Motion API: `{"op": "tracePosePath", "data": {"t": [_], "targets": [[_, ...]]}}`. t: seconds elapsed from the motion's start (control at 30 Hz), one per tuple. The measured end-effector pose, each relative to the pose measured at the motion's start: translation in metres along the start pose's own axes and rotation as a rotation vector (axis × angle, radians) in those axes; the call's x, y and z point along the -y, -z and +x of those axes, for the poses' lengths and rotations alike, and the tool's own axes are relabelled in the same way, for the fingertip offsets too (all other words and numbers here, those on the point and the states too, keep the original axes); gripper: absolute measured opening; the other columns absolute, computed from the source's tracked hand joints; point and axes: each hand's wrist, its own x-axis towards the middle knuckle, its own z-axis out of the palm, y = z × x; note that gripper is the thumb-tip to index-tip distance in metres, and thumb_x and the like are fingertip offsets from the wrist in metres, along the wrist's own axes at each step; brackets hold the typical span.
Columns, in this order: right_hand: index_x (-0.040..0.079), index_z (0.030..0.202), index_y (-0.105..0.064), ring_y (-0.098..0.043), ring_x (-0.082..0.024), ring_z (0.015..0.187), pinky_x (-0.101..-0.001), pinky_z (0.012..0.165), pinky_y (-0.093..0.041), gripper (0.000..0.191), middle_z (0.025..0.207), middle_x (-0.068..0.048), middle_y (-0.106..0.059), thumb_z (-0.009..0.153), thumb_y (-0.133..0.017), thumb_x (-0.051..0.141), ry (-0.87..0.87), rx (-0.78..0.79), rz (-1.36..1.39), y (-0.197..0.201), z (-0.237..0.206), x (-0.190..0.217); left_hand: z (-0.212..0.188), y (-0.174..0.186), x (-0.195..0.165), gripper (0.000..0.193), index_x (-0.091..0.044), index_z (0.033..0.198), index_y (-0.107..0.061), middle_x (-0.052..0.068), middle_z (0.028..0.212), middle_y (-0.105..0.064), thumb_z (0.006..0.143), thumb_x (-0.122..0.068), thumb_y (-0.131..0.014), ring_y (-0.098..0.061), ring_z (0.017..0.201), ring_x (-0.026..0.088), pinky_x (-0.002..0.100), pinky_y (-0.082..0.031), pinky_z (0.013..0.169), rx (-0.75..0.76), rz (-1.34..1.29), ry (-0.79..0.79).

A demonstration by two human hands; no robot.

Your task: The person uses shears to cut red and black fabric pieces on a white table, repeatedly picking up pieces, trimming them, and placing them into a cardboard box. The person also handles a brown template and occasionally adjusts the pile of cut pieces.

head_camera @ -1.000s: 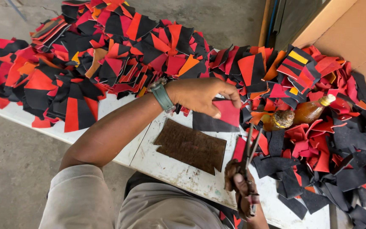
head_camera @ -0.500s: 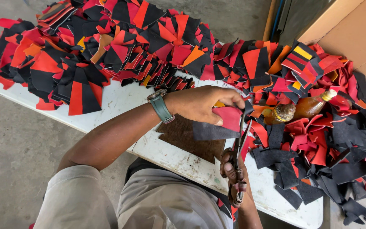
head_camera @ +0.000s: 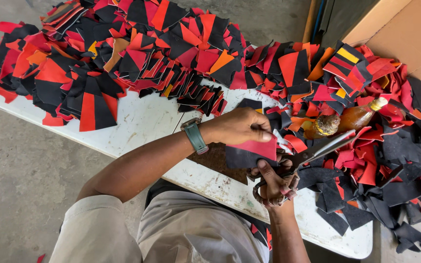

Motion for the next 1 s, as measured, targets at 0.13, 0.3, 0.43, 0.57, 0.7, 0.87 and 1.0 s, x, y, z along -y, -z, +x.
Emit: {"op": "tracePosePath", "data": {"t": [0.13, 0.3, 0.43, 0.57, 0.7, 0.87, 1.0], "targets": [[0.004, 0.099, -0.057, -0.064, -0.017, 0.07, -0.0327, 0.066, -0.054, 0.017, 0.085, -0.006, -0.065, 0.092, -0.072, -0.002, 0.019, 0.051, -0.127, 0.005, -0.002, -0.004, -0.004, -0.002, 0.012, 0.04, 0.002, 0.087, -0.068, 0.008, 0.073, -0.058, 0.099, -0.037, -0.068, -0.054, 0.069, 0.013, 0.035, -0.047, 0.066, 0.029, 0.098, 0.142], [0.005, 0.101, -0.057, -0.066, -0.018, 0.072, -0.0321, 0.067, -0.055, 0.019, 0.082, -0.007, -0.065, 0.091, -0.072, -0.002, -0.094, 0.101, -0.038, 0.009, -0.002, -0.009, -0.006, -0.01, 0.019, 0.042, 0.002, 0.076, -0.062, 0.009, 0.07, -0.049, 0.1, -0.032, -0.068, -0.045, 0.068, 0.013, 0.037, -0.042, 0.062, 0.026, 0.005, 0.333], [0.009, 0.1, -0.053, -0.067, -0.018, 0.071, -0.0322, 0.065, -0.056, 0.028, 0.08, -0.006, -0.065, 0.085, -0.074, -0.003, -0.197, 0.005, 0.075, 0.013, -0.001, -0.013, -0.008, -0.01, 0.015, 0.025, -0.003, 0.096, -0.064, -0.002, 0.088, -0.065, 0.093, -0.026, -0.072, -0.064, 0.082, 0.007, 0.027, -0.053, 0.073, -0.064, -0.155, 0.11], [0.007, 0.097, -0.05, -0.066, -0.022, 0.067, -0.033, 0.064, -0.054, 0.028, 0.075, -0.012, -0.063, 0.088, -0.075, -0.001, -0.184, 0.001, -0.134, 0.02, 0.0, -0.012, -0.015, 0.0, 0.004, 0.036, -0.003, 0.116, -0.054, -0.004, 0.11, -0.062, 0.089, -0.021, -0.07, -0.07, 0.1, 0.007, 0.027, -0.057, 0.08, 0.01, -0.222, -0.036], [0.008, 0.102, -0.052, -0.062, -0.018, 0.066, -0.0333, 0.061, -0.053, 0.028, 0.077, -0.007, -0.06, 0.086, -0.073, 0.0, -0.119, 0.031, 0.054, 0.023, 0.006, -0.002, -0.024, 0.002, -0.003, 0.052, -0.007, 0.125, -0.064, 0.006, 0.088, -0.066, 0.078, -0.018, -0.084, -0.065, 0.08, 0.018, 0.033, -0.054, 0.075, 0.129, 0.258, 0.011], [0.002, 0.106, -0.058, -0.062, -0.018, 0.071, -0.0305, 0.064, -0.051, 0.025, 0.085, -0.009, -0.065, 0.087, -0.073, 0.004, 0.022, 0.189, 0.088, 0.016, 0.012, 0.012, -0.038, -0.033, -0.006, 0.03, -0.002, 0.112, -0.064, 0.002, 0.099, -0.069, 0.093, -0.018, -0.08, -0.065, 0.088, 0.011, 0.031, -0.057, 0.08, -0.518, -0.251, 0.07], [0.007, 0.101, -0.053, -0.065, -0.018, 0.068, -0.031, 0.063, -0.056, 0.031, 0.084, -0.004, -0.061, 0.083, -0.078, 0.001, 0.003, -0.064, -0.07, 0.015, 0.008, 0.018, -0.054, -0.066, -0.018, 0.042, 0.002, 0.114, -0.058, 0.005, 0.101, -0.066, 0.085, -0.014, -0.083, -0.062, 0.091, 0.01, 0.033, -0.056, 0.079, -0.671, -0.48, 0.148]]}}
